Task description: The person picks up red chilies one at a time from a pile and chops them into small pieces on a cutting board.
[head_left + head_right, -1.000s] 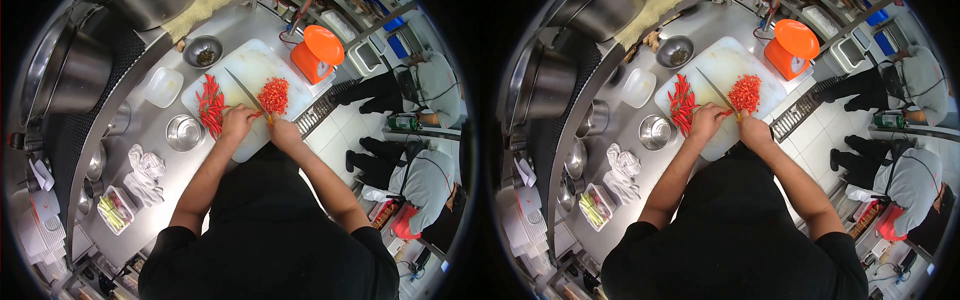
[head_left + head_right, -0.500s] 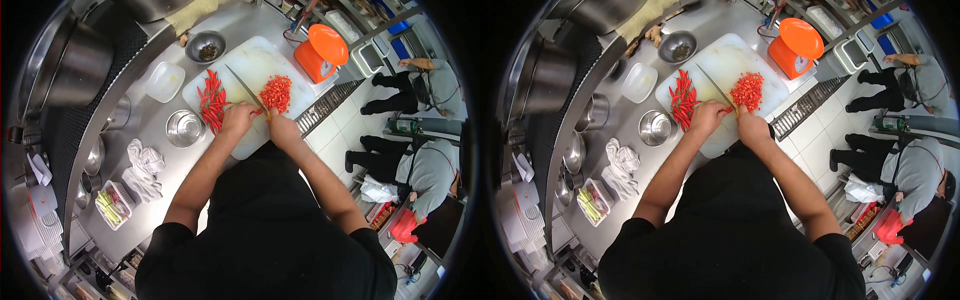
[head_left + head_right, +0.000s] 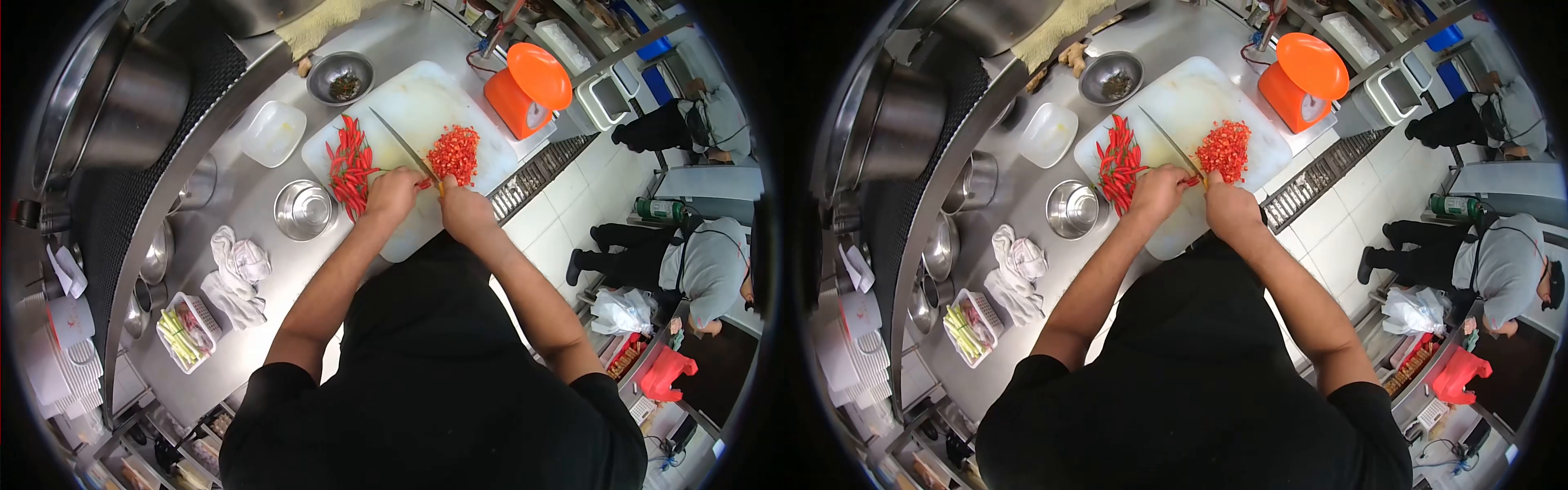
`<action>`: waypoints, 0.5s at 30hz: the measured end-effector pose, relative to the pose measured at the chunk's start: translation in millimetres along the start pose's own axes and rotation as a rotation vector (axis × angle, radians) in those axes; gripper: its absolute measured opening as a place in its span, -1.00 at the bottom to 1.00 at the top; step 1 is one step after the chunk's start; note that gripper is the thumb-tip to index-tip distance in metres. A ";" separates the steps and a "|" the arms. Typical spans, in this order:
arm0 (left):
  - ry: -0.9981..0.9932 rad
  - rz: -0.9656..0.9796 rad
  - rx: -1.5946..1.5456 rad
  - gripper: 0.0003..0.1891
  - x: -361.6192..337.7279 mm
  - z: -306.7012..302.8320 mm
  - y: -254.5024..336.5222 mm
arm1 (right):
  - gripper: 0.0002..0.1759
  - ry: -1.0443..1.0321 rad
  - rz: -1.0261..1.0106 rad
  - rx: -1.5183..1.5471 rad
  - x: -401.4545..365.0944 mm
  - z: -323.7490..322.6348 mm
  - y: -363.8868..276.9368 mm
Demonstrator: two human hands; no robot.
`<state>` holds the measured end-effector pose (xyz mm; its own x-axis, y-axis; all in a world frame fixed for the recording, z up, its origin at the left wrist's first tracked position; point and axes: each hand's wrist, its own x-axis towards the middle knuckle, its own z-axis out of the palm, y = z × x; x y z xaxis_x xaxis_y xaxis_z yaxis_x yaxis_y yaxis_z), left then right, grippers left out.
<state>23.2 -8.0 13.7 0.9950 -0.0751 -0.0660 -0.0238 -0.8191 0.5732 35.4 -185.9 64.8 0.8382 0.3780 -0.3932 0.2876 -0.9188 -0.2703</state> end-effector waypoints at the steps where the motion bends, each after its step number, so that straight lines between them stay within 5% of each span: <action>1: -0.007 -0.002 0.007 -0.83 -0.4 -0.2 0.2 | -0.67 -0.003 -0.009 -0.013 -4.1 -5.1 0.2; 15: 0.003 -0.049 -0.109 -0.87 -5.4 4.1 -2.7 | -0.70 -0.062 0.020 -0.016 -13.8 -11.6 -7.4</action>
<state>17.5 -7.7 9.2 0.9950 -0.0349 -0.0936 0.0351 -0.7552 0.6546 27.1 -185.6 82.4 0.8138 0.3651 -0.4521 0.2784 -0.9278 -0.2482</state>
